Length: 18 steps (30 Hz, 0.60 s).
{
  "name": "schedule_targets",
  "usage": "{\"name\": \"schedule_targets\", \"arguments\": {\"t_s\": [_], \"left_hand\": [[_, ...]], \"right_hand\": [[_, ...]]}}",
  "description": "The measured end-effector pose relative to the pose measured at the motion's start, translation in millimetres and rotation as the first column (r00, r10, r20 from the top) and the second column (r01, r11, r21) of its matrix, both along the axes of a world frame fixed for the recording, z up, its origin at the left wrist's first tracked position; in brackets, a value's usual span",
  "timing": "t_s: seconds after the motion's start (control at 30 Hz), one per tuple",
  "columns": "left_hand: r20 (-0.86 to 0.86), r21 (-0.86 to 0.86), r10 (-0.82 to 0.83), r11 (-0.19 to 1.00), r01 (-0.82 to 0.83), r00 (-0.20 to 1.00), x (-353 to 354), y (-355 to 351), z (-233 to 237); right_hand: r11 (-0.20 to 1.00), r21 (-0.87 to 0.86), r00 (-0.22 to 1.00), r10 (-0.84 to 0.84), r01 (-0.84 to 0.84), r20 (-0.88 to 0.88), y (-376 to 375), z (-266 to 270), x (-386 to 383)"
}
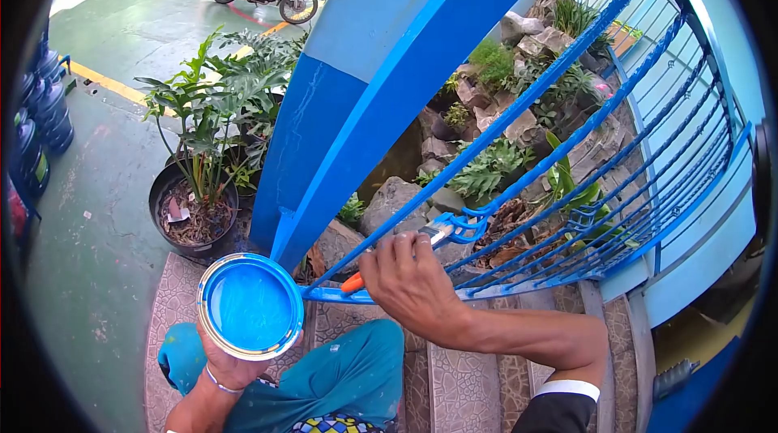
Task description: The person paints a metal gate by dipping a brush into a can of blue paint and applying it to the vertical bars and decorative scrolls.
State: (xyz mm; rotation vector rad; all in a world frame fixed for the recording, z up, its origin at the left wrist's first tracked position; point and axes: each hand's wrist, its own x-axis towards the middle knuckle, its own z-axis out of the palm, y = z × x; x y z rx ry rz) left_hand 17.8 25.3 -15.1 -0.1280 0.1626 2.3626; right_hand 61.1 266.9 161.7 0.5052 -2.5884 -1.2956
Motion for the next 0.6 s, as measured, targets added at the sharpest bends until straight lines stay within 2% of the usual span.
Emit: {"name": "schedule_targets", "arguments": {"t_s": [0.03, 0.2, 0.3, 0.4, 0.6], "left_hand": [[-0.041, 0.001, -0.009, 1.000, 0.009, 0.999, 0, -1, 1], [-0.015, 0.002, 0.014, 1.000, -0.014, 1.000, 1, -2, -1], [-0.011, 0.020, 0.005, 1.000, -0.004, 1.000, 1, -1, -2], [0.000, 0.015, -0.004, 1.000, 0.004, 1.000, 0, -1, -4], [-0.026, 0.014, -0.002, 1.000, 0.002, 1.000, 0, -3, -11]], "right_hand": [[1.000, -0.017, 1.000, -0.002, 0.002, 0.012, 5, -1, 0], [0.998, -0.060, 0.995, 0.031, -0.026, 0.097, 11, 4, 8], [0.975, -0.170, 0.983, 0.160, -0.144, 0.085, 11, 7, 11], [0.959, -0.203, 0.975, 0.213, -0.198, 0.059, 4, 10, 14], [0.987, -0.145, 0.997, 0.074, -0.075, -0.008, 0, 1, 9]]}}
